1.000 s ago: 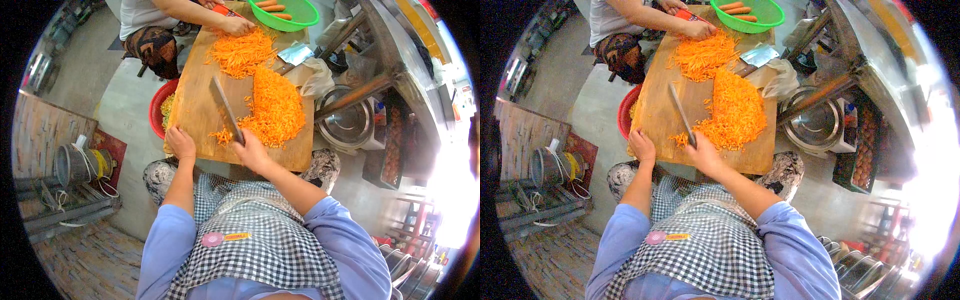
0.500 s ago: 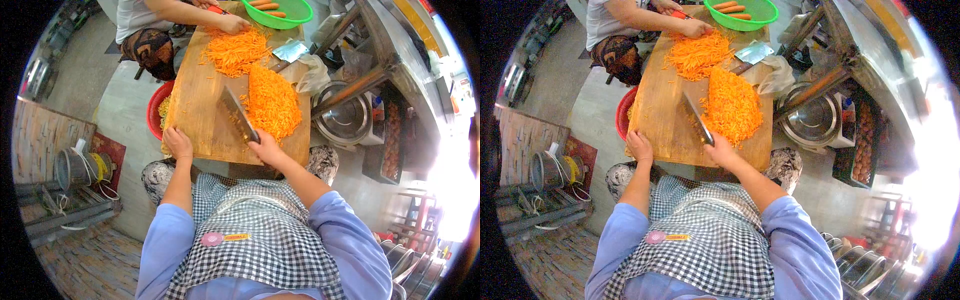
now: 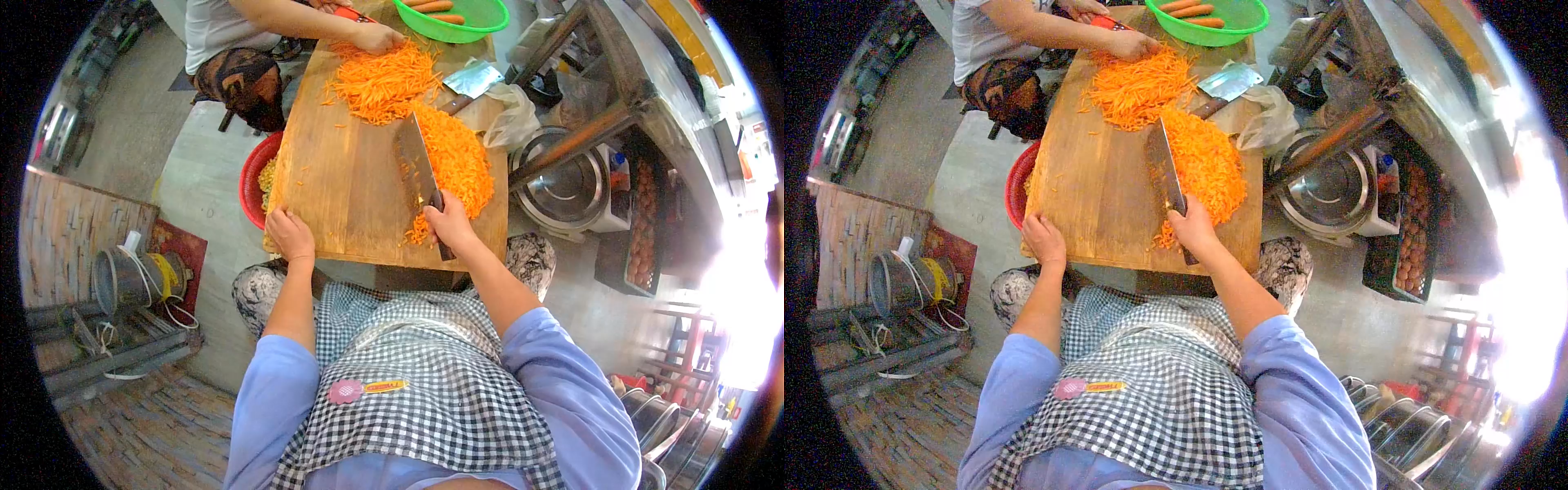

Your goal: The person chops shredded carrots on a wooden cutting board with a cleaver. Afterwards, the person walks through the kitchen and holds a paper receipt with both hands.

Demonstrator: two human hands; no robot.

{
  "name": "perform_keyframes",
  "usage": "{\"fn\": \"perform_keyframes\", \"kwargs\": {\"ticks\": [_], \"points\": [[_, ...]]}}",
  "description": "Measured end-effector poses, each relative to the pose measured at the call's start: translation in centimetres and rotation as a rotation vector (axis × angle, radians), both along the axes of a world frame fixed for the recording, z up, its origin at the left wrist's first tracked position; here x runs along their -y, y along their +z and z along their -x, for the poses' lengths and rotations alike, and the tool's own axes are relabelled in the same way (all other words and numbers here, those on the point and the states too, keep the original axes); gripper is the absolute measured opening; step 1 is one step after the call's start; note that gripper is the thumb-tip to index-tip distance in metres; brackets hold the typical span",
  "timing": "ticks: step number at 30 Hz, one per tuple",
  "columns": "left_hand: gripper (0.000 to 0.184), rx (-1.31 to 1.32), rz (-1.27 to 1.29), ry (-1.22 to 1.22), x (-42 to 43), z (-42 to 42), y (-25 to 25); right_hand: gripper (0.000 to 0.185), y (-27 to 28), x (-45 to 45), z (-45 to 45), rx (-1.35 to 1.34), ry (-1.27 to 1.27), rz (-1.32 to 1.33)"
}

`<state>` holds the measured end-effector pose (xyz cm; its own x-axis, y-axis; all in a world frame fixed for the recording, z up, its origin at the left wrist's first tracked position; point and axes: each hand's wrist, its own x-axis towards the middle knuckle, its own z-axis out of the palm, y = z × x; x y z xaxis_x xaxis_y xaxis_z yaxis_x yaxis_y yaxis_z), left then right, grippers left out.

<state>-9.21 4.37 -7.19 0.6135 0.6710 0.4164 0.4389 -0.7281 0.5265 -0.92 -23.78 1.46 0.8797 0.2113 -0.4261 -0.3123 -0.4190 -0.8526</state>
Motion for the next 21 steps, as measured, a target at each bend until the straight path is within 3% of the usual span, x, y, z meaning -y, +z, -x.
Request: {"fn": "perform_keyframes", "kwargs": {"ticks": [10, 13, 17, 21], "points": [[0.020, -0.034, 0.014, 0.009, 0.0, 0.0, 0.1, 0.015, -0.6, -0.5, -0.6, 0.051, -0.038, 0.018], [0.021, -0.055, 0.026, 0.015, -0.1, 0.0, -0.2, 0.014, 1.2, -0.8, -0.1, -0.055, -0.044, -0.051], [0.023, -0.012, -0.005, -0.015, -0.1, 0.2, -0.2, 0.016, -0.5, 0.5, 1.7, 0.033, 0.061, -0.183], [0.020, -0.041, 0.031, -0.052, -0.7, 0.2, -0.2, 0.016, 2.3, 1.3, 4.4, -0.181, 0.137, -0.271]]}}
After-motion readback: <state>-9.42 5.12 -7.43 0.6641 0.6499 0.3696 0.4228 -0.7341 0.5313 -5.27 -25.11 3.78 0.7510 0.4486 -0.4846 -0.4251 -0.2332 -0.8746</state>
